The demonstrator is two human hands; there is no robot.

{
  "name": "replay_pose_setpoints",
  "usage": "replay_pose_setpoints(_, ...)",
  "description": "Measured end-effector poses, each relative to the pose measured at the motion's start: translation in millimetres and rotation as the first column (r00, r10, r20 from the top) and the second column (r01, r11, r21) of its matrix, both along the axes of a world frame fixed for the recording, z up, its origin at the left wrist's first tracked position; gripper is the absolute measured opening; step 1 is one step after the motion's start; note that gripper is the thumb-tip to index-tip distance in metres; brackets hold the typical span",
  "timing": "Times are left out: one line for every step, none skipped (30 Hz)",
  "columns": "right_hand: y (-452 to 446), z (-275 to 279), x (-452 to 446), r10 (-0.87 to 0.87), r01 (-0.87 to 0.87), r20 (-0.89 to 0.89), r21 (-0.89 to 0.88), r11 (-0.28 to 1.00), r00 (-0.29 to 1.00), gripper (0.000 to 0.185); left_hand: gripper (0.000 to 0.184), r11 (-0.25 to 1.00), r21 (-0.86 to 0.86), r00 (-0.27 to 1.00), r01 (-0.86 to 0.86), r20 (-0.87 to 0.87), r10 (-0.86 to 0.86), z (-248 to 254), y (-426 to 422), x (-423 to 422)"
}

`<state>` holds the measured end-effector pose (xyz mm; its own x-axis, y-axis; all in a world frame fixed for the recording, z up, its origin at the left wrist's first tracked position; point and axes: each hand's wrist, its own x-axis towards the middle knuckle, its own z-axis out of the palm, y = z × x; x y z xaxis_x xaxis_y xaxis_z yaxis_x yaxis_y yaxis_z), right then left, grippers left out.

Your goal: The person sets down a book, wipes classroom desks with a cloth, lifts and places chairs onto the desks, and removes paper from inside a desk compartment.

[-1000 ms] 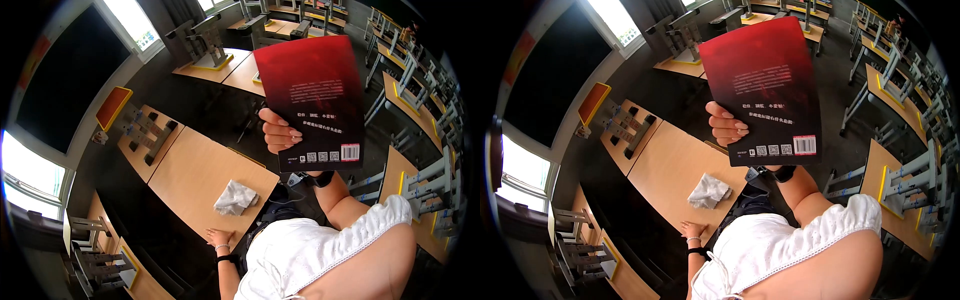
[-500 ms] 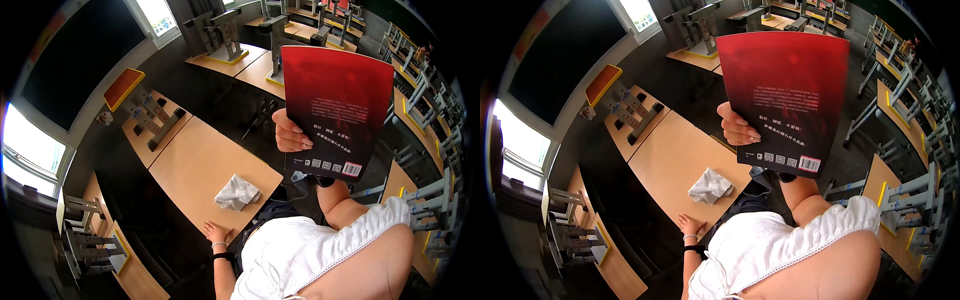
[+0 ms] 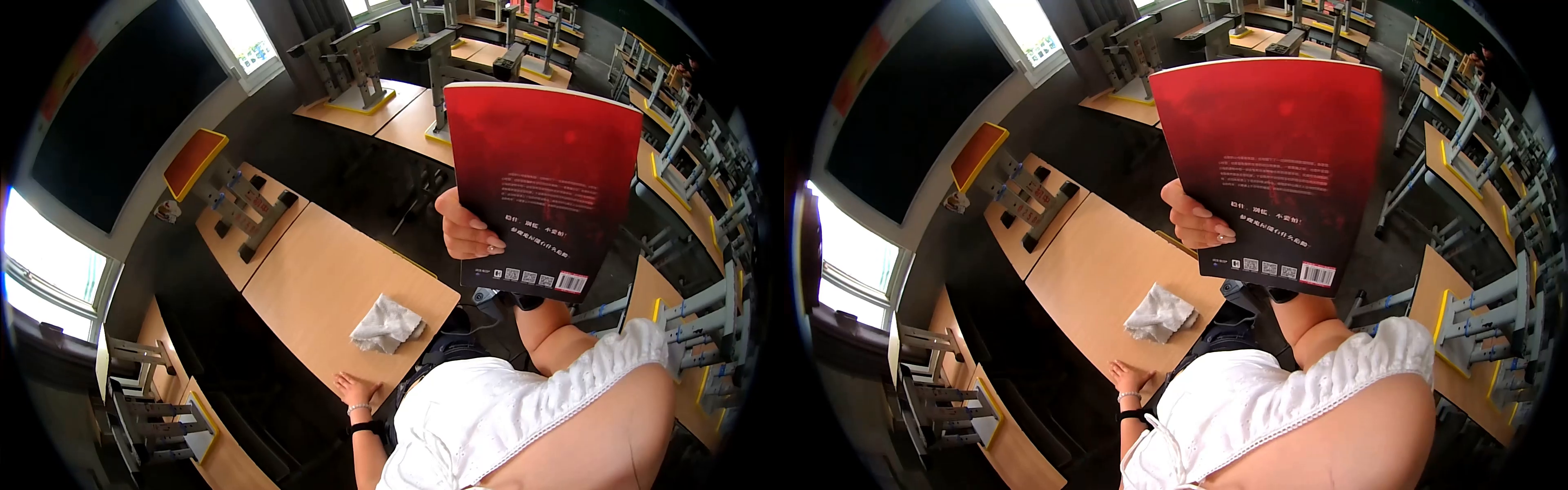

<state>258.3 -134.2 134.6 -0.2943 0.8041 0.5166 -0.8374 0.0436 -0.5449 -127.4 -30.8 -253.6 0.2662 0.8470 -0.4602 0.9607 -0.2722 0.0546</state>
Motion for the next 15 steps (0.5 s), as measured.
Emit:
replay_pose_setpoints(0.0, -0.1, -0.5, 0.006, -0.006, -0.004, 0.007, 1.0, 1.0, 0.04, 0.127, 1.0, -0.021, 1.0, -0.012, 0.012, 0.012, 8.1, -1.2, -1.4)
replay_pose_setpoints(0.3, -1.0, -0.4, 0.011, -0.011, -0.008, 0.013, 1.0, 1.0, 0.04, 0.126, 0.999, -0.042, 0.999, -0.024, 0.025, 0.025, 12.5, -0.5, -1.6)
replay_pose_setpoints(0.1, -1.6, -0.3, 0.015, -0.015, -0.014, 0.019, 1.0, 1.0, 0.04, 0.124, 0.999, -0.03, 1.0, -0.022, 0.006, 0.022, 11.7, 1.0, -2.9)
replay_pose_setpoints(-0.8, -3.1, -1.0, 0.017, -0.016, -0.016, 0.023, 1.0, 1.0, 0.04, 0.123, 0.998, -0.057, 1.0, -0.008, 0.019, 0.009, 11.5, 3.2, -5.4)
replay_pose_setpoints(-2.1, -2.9, -1.6, 0.02, -0.019, -0.019, 0.024, 1.0, 1.0, 0.041, 0.123, 0.996, -0.083, 0.999, 0.006, 0.034, -0.003, 11.5, 5.2, -8.5)
replay_pose_setpoints(-2.3, -3.5, -2.2, 0.024, -0.023, -0.022, 0.028, 0.999, 0.999, 0.041, 0.122, 0.994, -0.11, 0.999, 0.017, 0.05, -0.011, 14.6, 5.2, -8.8)
replay_pose_setpoints(-1.6, -3.7, -2.2, 0.034, -0.033, -0.021, 0.035, 0.999, 0.999, 0.041, 0.119, 0.995, -0.099, 0.997, 0.018, 0.079, -0.011, 17.9, 4.0, -8.8)
replay_pose_setpoints(-0.2, -4.0, -3.4, 0.046, -0.045, -0.025, 0.046, 0.998, 0.999, 0.041, 0.118, 0.997, -0.073, 0.995, 0.028, 0.094, -0.021, 14.4, 4.5, -10.7)
replay_pose_setpoints(4.4, -3.3, -4.2, 0.08, -0.08, 0.001, 0.104, 0.991, 0.997, 0.041, 0.117, 0.998, -0.047, 0.994, 0.035, 0.106, -0.03, 7.7, 5.0, -14.8)
replay_pose_setpoints(4.9, -3.8, -4.5, 0.066, -0.066, -0.003, 0.084, 0.994, 0.998, 0.041, 0.116, 0.999, -0.021, 0.992, 0.042, 0.118, -0.039, 2.5, 5.6, -18.2)
replay_pose_setpoints(3.8, -2.9, -4.7, 0.042, -0.042, 0.001, 0.065, 0.997, 0.999, 0.04, 0.114, 0.998, -0.009, 0.991, 0.054, 0.123, -0.053, -2.5, 7.3, -21.6)
replay_pose_setpoints(3.2, -1.8, -5.1, 0.02, -0.02, 0.006, 0.046, 0.999, 1.0, 0.04, 0.112, 0.998, 0.004, 0.989, 0.068, 0.129, -0.068, -4.7, 9.3, -22.9)
replay_pose_setpoints(3.1, -1.8, -4.9, -0.005, 0.005, 0.011, 0.024, 1.0, 1.0, 0.04, 0.109, 0.996, 0.017, 0.987, 0.084, 0.134, -0.085, -6.6, 11.8, -24.5)
replay_pose_setpoints(3.3, -1.0, -3.9, -0.036, 0.036, 0.017, -0.003, 0.999, 0.999, 0.04, 0.108, 0.996, -0.029, 0.985, 0.081, 0.156, -0.076, -8.2, 16.1, -25.8)
replay_pose_setpoints(2.1, -0.2, -4.4, -0.069, 0.07, 0.027, -0.038, 0.997, 0.997, 0.039, 0.106, 0.994, -0.074, 0.982, 0.075, 0.177, -0.061, -5.8, 22.1, -25.5)
